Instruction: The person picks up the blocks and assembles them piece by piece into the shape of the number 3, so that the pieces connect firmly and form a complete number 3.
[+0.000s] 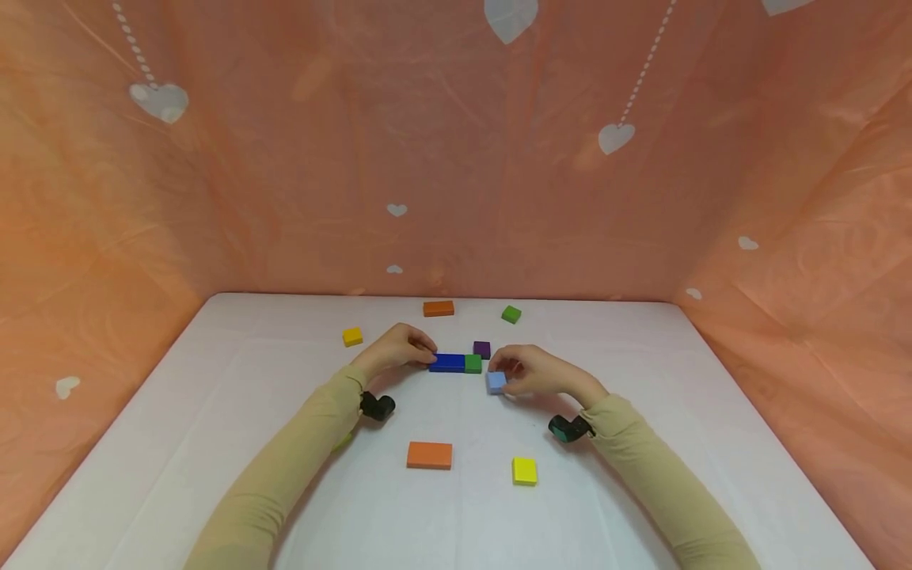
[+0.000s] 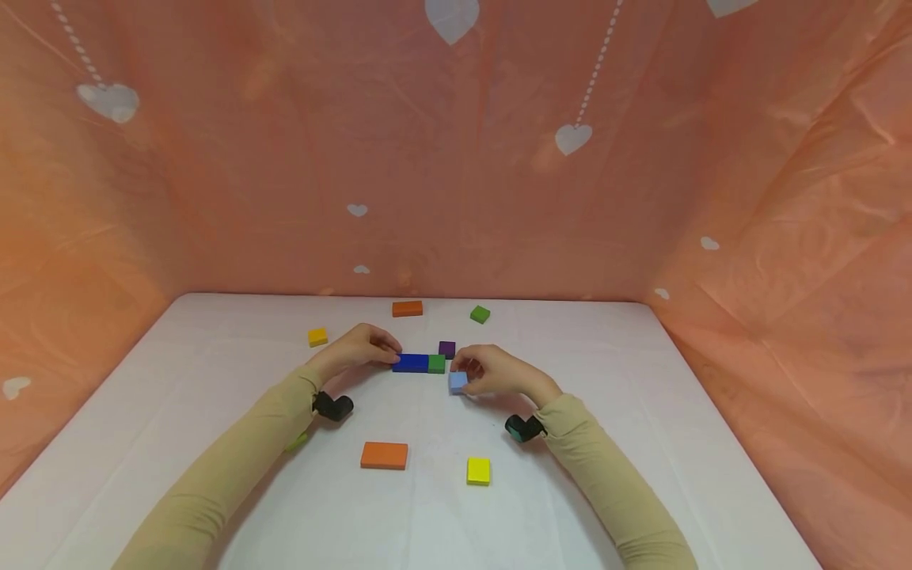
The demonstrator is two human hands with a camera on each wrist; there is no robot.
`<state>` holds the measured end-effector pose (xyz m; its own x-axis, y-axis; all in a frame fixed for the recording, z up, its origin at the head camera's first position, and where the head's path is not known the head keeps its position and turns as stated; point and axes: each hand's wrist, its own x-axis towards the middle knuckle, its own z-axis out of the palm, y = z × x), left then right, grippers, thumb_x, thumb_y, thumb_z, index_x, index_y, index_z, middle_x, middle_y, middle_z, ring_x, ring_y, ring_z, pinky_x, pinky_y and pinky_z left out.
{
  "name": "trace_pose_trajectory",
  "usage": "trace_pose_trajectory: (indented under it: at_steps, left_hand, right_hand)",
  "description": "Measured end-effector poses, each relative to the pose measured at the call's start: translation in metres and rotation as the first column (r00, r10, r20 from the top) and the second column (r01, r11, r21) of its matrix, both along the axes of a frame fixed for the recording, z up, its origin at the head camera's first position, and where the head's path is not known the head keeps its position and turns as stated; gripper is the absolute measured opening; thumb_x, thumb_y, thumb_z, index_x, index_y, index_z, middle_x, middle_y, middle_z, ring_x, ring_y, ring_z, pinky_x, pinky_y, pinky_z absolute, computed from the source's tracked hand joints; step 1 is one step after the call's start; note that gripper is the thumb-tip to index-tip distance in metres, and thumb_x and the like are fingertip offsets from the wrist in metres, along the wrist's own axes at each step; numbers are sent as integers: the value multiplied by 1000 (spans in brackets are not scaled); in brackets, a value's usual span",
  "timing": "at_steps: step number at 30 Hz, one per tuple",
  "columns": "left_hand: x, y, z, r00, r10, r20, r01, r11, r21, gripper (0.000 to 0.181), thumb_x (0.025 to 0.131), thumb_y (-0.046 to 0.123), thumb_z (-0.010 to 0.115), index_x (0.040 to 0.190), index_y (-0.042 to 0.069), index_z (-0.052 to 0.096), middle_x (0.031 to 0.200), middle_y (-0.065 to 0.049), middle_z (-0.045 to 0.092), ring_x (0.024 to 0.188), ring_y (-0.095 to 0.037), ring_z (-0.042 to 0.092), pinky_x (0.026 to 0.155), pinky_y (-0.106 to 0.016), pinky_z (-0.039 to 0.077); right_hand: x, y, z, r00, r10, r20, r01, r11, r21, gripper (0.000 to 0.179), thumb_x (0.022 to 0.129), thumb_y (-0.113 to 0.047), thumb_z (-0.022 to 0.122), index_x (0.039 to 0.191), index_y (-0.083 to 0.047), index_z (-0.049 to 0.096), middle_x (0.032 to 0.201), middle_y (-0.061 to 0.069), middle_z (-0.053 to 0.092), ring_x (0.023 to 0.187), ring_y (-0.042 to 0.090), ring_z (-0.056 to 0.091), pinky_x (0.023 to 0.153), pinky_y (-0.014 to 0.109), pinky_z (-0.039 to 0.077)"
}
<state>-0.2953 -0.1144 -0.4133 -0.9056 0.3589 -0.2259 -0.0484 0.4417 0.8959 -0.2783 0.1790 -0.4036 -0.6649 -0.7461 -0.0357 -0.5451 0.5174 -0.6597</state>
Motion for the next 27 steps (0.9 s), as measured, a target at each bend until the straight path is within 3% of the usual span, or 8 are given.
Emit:
trace_pose_trajectory:
  at_steps: [14, 27]
  left_hand:
    - [0, 1, 1, 1000, 6, -6, -6, 1000, -13, 21, 88, 6, 68, 107, -3, 68, 97, -11, 66, 78, -18, 62, 76, -28, 54]
    - [0, 0, 2, 1000, -3, 2, 3, 1000, -1, 23, 88, 6, 69, 108, -5, 66, 97, -12, 66, 78, -18, 62, 77, -28, 54]
  right_hand:
    - [-4, -11, -3, 1000, 26, -10, -26, 1000, -8, 31, 82, -8, 75, 110, -4, 62, 104, 2, 62, 93, 16, 58, 84, 30, 50]
    - [-2, -14, -7, 1000, -16, -23, 17, 1000, 24, 33, 81, -9, 77, 109, -4, 62, 103, 2, 63, 95, 16, 59, 84, 27, 50]
